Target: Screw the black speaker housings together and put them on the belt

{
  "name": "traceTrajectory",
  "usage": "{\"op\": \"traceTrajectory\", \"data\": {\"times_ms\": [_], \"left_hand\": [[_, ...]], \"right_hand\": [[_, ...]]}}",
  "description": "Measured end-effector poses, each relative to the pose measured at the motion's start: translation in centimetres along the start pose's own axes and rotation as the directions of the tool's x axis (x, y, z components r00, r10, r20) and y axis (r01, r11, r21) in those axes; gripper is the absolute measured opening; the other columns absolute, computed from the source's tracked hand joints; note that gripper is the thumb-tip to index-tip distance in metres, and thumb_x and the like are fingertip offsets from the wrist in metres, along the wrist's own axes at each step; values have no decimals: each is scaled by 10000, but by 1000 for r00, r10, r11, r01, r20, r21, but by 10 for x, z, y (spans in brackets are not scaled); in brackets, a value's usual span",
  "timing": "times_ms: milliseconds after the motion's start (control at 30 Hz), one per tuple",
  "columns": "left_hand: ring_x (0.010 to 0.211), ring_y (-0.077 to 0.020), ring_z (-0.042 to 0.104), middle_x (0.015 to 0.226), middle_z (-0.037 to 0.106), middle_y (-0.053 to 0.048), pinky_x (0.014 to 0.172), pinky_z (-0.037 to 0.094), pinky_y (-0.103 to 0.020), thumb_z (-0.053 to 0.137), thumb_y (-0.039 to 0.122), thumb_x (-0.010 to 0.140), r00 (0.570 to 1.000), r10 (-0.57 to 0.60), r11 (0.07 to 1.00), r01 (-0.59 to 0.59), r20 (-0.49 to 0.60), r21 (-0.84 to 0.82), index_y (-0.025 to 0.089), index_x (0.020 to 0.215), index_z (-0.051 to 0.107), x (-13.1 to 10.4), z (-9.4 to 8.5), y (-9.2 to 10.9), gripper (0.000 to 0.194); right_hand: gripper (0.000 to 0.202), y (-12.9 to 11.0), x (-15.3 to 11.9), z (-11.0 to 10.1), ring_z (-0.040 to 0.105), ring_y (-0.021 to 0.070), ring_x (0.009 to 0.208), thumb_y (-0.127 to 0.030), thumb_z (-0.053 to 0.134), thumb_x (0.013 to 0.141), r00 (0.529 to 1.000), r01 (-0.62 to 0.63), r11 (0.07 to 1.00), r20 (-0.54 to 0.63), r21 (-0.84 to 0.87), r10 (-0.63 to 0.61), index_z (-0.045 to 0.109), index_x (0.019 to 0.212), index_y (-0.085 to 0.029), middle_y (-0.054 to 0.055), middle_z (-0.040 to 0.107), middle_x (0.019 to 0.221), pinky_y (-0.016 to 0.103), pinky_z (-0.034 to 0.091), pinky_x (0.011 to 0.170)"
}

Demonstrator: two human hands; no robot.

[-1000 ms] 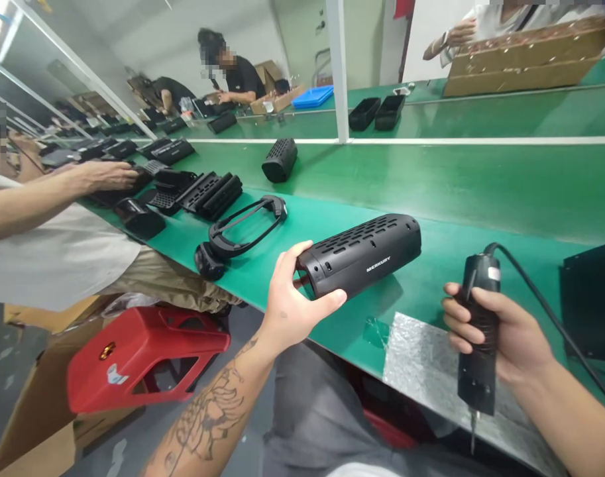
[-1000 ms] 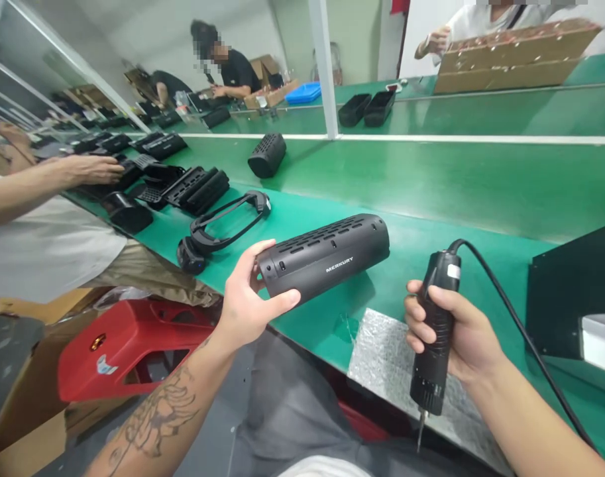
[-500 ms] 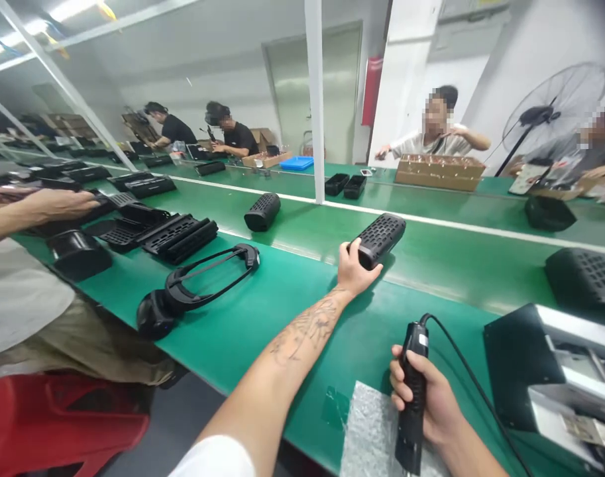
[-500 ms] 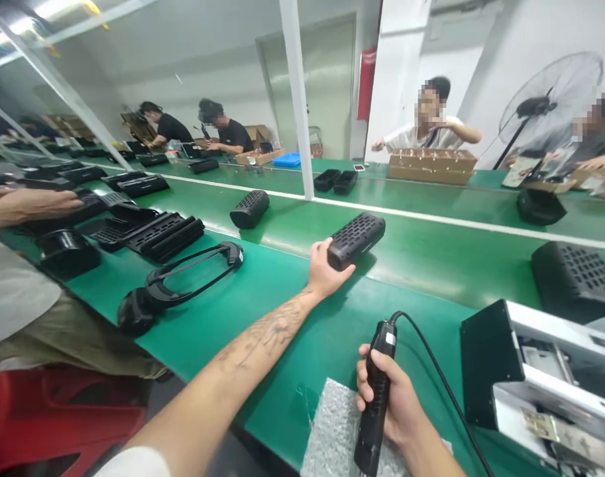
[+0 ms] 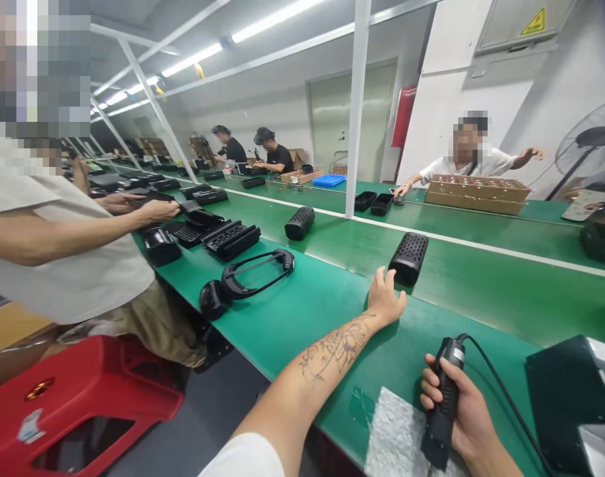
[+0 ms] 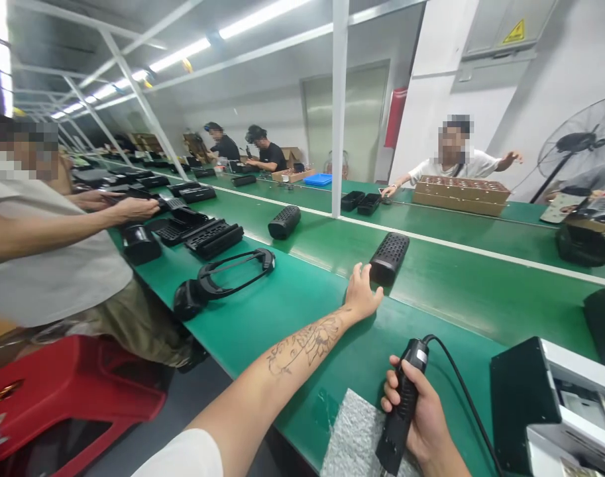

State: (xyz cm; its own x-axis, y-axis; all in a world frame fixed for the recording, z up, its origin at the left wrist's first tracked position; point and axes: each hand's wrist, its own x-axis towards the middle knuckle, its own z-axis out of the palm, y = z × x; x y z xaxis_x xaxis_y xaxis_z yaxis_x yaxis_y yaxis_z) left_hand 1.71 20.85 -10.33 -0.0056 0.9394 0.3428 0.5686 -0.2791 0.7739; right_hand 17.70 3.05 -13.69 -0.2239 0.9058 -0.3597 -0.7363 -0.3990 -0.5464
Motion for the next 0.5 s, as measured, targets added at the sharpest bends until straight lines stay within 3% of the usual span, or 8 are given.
{"op": "traceTrajectory", "data": {"times_ms": [133, 267, 400, 500], "left_hand": [[1305, -302, 774, 1491, 710, -154, 1216, 643, -457, 838, 165, 904, 998, 49, 994, -46, 32, -100, 194, 1335, 720, -62, -13, -12, 447], [940, -191, 778, 1162, 800, -73, 972, 682, -340, 844, 267, 969, 997, 19, 977, -1, 80, -214, 190, 1075, 759, -106, -14, -18, 156], [865, -181, 740, 899, 791, -19, 918, 648, -311, 830, 385, 1029, 989, -34, 948, 76, 141, -307, 203, 920, 785, -120, -16, -22, 218], [820, -164, 742, 885, 804, -20, 859, 638, -288, 722, 425, 1110, 979, -74, 920, 141, 192, -365, 195, 1019, 835, -119, -19, -24, 273]], "right_hand": [[463, -2, -3, -3, 575, 107, 494, -378, 1035, 742, 996, 20, 1000, -84, -6, -21, 716, 1058, -262, -118, 534, 640, 360, 711, 624], [468, -8, -4, -10, 501, 83, 463, -370, 1005, 752, 996, 14, 1000, -93, -3, -14, 699, 1089, -264, -133, 496, 649, 395, 739, 673], [438, -13, -1, -14, 458, 69, 472, -383, 972, 787, 997, 2, 1000, -79, 0, -2, 681, 1091, -261, -128, 478, 673, 358, 703, 653], [472, -16, 1, -12, 463, 72, 494, -379, 986, 743, 997, 5, 1000, -83, 1, -5, 669, 1072, -260, -124, 465, 680, 330, 658, 623]]}}
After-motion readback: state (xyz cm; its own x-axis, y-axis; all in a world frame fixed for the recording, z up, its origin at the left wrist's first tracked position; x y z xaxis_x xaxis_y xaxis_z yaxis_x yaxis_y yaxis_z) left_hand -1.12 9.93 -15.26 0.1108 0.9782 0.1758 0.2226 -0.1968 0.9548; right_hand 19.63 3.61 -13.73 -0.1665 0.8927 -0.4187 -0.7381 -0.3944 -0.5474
